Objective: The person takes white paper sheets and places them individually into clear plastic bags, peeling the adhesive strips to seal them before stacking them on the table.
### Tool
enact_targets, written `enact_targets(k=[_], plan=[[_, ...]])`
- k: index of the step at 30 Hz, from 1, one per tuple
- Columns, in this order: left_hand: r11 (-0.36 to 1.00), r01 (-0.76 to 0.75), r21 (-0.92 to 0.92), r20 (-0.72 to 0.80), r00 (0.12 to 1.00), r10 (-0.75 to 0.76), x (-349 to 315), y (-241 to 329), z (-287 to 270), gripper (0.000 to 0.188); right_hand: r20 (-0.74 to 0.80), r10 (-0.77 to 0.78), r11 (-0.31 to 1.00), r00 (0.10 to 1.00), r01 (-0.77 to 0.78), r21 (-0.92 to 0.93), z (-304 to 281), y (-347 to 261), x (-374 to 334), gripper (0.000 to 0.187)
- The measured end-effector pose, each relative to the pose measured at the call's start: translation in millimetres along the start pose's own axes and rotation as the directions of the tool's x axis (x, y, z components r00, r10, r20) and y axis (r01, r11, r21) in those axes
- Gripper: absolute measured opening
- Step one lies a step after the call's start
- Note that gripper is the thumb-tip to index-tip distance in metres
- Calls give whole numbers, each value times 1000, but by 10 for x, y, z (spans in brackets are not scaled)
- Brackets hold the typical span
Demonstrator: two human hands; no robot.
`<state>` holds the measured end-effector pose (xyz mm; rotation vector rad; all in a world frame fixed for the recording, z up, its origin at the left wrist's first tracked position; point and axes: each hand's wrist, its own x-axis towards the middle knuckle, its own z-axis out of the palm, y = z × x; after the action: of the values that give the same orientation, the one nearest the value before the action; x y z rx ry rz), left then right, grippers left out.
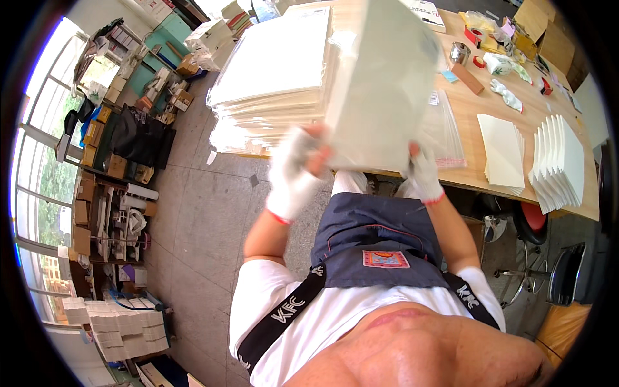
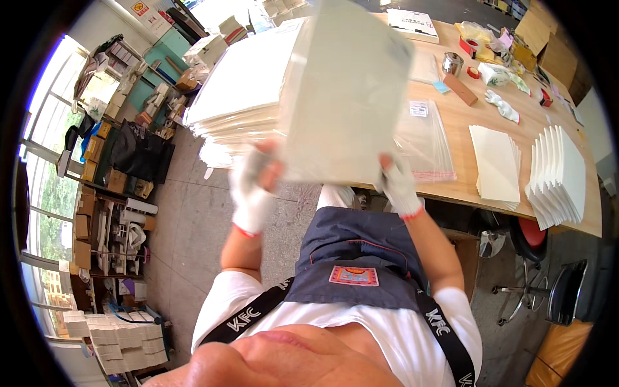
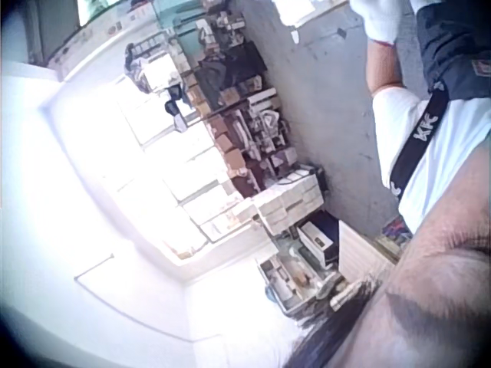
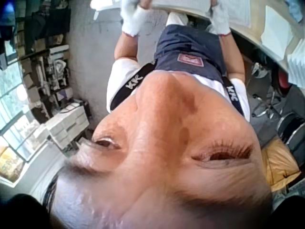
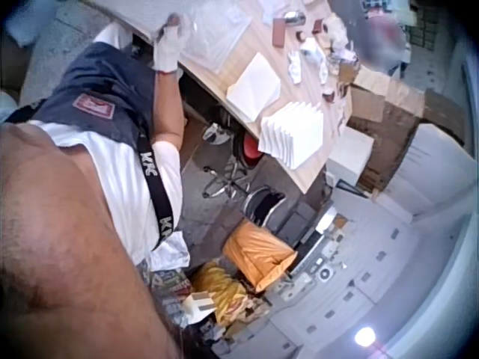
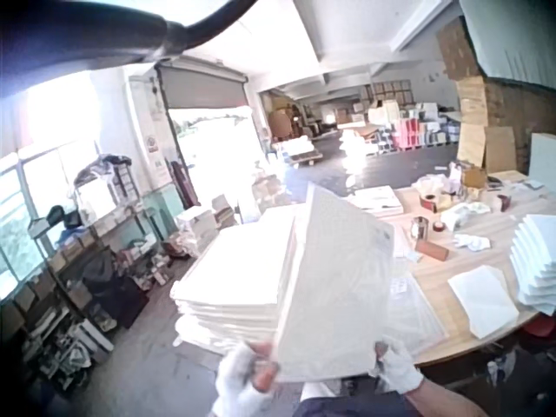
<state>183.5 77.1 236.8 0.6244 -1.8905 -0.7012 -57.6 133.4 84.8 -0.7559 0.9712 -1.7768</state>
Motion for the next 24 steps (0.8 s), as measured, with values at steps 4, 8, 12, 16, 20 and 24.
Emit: enact_targets(k=[4,8,12,16,20,24], plan=[[999,51,-1,-383,923,-48,707,66,-743,29,244,-9,1000,970,16,-26,1284,-892,734,29],[890,81,449,-243,969,35,1073,-400,-1410,38,298,98,966,950,-19,-257,1778,-1074,1054,22],[769,-84,634,-94,978,185,820,-1236,-1368,46,236,183,923,954,-85,-375,1560,-1093,1004,29],[768,58,-638,-444,787,-428,-44,-1851,-1042,41,133,22,987,991,-1,-162,641,-547,739,36],[787,596,-155,-423,680,-599,-1393,-2475,-445,55,-483,-163,956,860,16,-294,-869,-120,50,19],[662,708,-244,-188,636,-749,-2392,-2556,442,31,-848,-350,920,397,-26,-392,-2395,-155,-559,21]])
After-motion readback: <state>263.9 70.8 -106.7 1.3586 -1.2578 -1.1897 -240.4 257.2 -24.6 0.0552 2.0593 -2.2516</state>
